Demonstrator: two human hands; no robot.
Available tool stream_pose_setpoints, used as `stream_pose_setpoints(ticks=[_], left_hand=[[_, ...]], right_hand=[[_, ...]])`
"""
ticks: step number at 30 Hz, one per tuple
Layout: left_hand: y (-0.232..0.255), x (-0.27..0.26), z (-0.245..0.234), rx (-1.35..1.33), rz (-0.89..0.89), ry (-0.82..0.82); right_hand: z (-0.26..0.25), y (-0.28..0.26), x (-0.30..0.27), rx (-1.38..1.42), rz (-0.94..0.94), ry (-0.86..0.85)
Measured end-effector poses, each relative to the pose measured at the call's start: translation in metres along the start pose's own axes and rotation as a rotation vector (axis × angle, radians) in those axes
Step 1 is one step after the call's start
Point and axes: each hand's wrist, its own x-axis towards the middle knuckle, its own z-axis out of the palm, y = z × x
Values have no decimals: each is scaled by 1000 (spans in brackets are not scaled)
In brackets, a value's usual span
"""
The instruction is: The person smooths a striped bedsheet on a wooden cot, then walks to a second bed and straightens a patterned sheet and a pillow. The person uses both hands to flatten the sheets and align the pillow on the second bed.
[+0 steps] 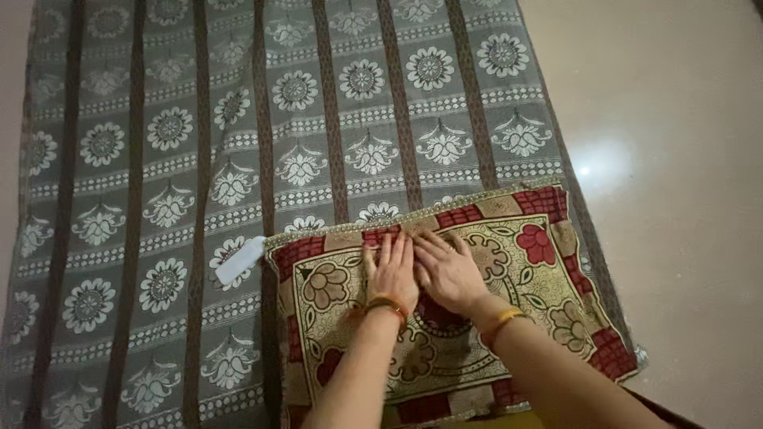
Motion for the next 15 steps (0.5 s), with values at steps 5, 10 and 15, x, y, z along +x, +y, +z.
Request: stream_pose_setpoints(ticks=[5, 10, 15], left_hand=[[-35, 0, -53, 461, -249, -110], [-71, -15, -83, 308, -611, 70], [6, -35, 15, 539, -3, 537]], right_hand=[[-20, 51, 28, -67, 323, -252], [-36, 94, 23, -14, 698, -112], [24, -11, -5, -132, 153, 75]])
